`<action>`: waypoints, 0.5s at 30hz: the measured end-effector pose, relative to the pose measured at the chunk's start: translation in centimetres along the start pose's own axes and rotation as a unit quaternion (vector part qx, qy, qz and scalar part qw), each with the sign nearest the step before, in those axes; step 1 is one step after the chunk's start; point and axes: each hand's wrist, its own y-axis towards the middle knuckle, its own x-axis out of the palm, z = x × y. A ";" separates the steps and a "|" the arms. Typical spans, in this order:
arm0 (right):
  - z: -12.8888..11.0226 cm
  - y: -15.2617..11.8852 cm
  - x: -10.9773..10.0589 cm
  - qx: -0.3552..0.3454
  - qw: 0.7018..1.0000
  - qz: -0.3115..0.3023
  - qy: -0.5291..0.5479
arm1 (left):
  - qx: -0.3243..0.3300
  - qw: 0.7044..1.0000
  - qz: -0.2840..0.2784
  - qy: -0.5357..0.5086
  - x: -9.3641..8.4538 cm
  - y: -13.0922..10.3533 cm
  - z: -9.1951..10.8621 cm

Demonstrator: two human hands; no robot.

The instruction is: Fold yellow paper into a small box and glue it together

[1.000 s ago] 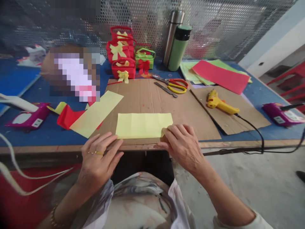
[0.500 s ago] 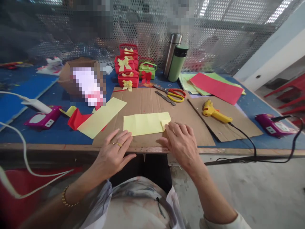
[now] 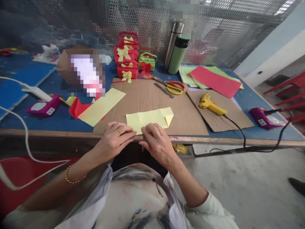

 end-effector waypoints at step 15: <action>-3.1 -0.4 0.3 0.073 0.989 0.074 -0.104 | -0.001 0.997 -0.044 -0.065 -0.6 2.3 -1.9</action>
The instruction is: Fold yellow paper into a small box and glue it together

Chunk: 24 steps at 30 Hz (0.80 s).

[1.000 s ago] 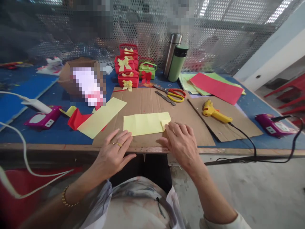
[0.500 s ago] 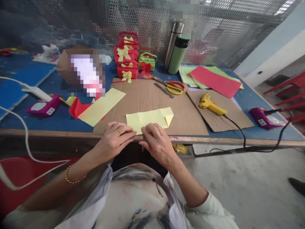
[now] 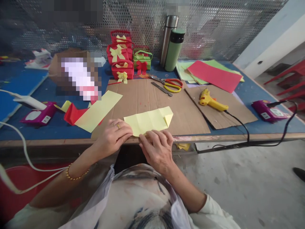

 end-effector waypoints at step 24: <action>0.2 -0.4 0.5 -0.029 0.997 0.050 0.045 | -0.081 0.995 -0.053 -0.011 1.9 3.0 -0.5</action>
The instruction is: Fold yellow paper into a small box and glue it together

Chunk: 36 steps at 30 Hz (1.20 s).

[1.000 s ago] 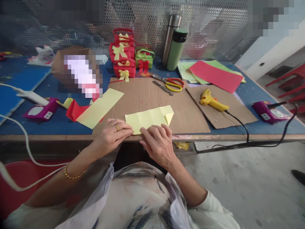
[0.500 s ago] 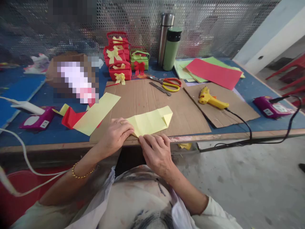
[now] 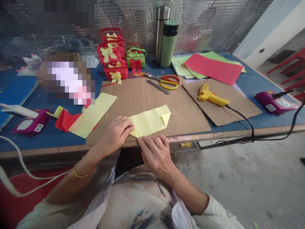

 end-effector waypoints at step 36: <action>-0.5 1.0 -0.5 0.023 0.998 -0.057 -0.021 | -0.051 0.998 -0.021 -0.014 0.1 0.2 0.3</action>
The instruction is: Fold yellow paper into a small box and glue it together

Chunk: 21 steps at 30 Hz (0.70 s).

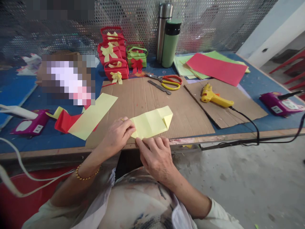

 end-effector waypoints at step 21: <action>-0.1 0.0 0.1 0.002 1.000 -0.001 -0.008 | -0.020 0.997 0.054 -0.055 0.5 -0.4 -0.1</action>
